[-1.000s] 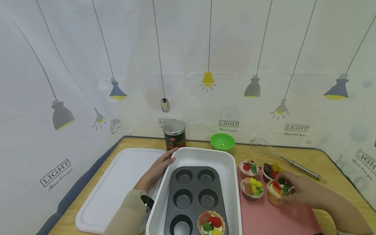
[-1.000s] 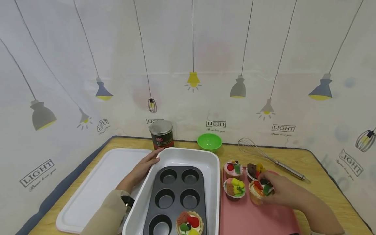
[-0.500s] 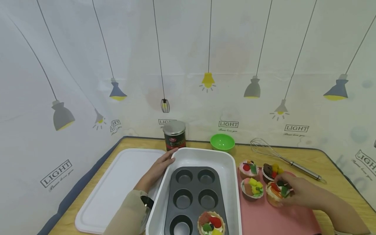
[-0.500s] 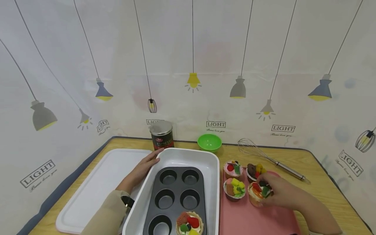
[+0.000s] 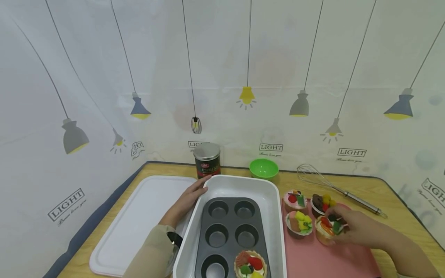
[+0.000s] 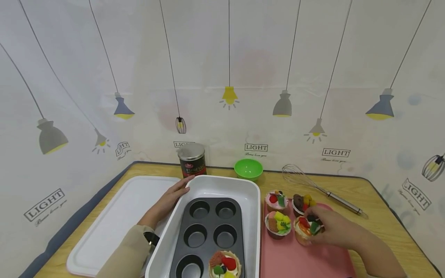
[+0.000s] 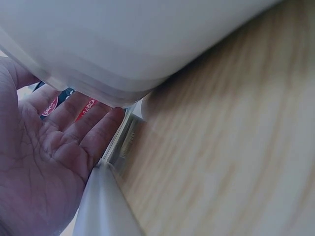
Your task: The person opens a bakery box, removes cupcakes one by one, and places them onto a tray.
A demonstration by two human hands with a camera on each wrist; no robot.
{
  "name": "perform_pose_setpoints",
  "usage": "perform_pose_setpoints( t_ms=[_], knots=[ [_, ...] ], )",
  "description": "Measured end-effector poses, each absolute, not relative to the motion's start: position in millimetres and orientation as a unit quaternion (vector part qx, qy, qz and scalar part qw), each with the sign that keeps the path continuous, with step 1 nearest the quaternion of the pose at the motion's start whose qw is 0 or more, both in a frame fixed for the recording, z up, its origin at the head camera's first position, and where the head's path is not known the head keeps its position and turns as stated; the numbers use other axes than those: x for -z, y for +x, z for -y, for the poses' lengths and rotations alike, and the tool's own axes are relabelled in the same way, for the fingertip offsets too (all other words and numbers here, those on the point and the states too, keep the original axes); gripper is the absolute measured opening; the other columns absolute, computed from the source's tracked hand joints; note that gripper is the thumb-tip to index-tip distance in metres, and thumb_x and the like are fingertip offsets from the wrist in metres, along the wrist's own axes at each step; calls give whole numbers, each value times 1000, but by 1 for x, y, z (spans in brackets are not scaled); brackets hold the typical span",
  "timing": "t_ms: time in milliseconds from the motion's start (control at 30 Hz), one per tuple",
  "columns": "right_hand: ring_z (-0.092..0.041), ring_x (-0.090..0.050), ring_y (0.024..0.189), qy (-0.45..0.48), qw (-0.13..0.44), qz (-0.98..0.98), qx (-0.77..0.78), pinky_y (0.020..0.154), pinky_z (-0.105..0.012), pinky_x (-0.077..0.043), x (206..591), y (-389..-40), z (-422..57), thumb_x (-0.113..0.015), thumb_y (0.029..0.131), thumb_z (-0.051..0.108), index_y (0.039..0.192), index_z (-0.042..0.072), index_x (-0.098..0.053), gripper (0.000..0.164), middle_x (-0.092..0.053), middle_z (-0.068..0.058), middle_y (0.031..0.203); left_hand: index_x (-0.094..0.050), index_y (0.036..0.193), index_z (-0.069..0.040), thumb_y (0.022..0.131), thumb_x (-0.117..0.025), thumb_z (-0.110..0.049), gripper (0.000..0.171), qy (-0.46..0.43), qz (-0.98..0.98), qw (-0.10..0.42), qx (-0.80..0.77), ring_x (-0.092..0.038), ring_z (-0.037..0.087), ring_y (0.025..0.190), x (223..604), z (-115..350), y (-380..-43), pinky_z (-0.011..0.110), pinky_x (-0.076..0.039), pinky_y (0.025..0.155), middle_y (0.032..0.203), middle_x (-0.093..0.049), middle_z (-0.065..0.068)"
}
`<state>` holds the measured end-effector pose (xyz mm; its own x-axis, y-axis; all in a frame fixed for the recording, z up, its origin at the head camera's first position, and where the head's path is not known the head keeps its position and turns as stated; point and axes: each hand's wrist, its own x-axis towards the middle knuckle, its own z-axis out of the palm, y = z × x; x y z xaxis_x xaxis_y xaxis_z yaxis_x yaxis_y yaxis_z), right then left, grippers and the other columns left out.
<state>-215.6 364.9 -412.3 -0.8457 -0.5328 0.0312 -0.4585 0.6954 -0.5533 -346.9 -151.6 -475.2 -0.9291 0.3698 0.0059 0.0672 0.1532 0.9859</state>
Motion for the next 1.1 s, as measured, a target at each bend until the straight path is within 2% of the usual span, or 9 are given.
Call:
perform_pose_setpoints(
  t_ms=[167,400,567,800,967,1033,1100],
  knots=[
    [-5,-58,93,-277,60,-917,279,66,-28,-53,412,-216,-365,-84,82,25,120,7,-54,52,-64,-8,111,-38,156,-29,105,-52,-37,54,151,-748,116,-635,-13,21,153,476,152,-347,53,-14,120,166,-22,-4],
    [-6,-60,98,-269,86,-915,290,69,-29,-53,410,-217,-366,-82,85,26,122,6,-54,50,-64,-7,112,-40,155,-30,105,-52,-35,52,152,-749,115,-634,-13,21,153,475,152,-346,54,-14,120,166,-23,-2],
    [-7,-61,97,-276,72,-918,275,72,-29,-55,410,-216,-367,-81,84,22,122,7,-57,48,-64,-2,111,-40,155,-30,105,-52,-33,51,153,-751,112,-632,-14,22,153,475,152,-346,55,-14,120,165,-24,-2],
    [-12,-62,98,-284,63,-919,266,75,-32,-56,407,-214,-368,-81,84,20,127,1,-57,52,-64,-8,116,-41,155,-31,106,-51,-33,50,150,-751,112,-633,-14,20,153,474,151,-346,53,-14,120,165,-23,-3],
    [-29,-65,104,-258,82,-930,251,77,-38,-55,401,-210,-368,-78,88,33,138,0,-56,64,-63,-18,127,-40,155,-30,105,-51,-34,52,152,-752,116,-631,-14,21,153,474,152,-345,53,-14,120,165,-23,-3],
    [-41,-62,110,-248,86,-933,248,78,-43,-55,397,-208,-367,-77,89,37,140,0,-56,66,-58,-26,134,-39,155,-31,105,-51,-35,52,150,-754,117,-629,-13,21,153,474,152,-345,54,-14,120,166,-23,-3],
    [-49,-57,117,-243,74,-938,236,80,-47,-54,392,-206,-364,-75,90,40,141,2,-57,66,-55,-29,137,-39,155,-32,105,-51,-36,52,149,-755,117,-628,-12,22,153,474,152,-345,55,-13,120,166,-22,-2]
  ],
)
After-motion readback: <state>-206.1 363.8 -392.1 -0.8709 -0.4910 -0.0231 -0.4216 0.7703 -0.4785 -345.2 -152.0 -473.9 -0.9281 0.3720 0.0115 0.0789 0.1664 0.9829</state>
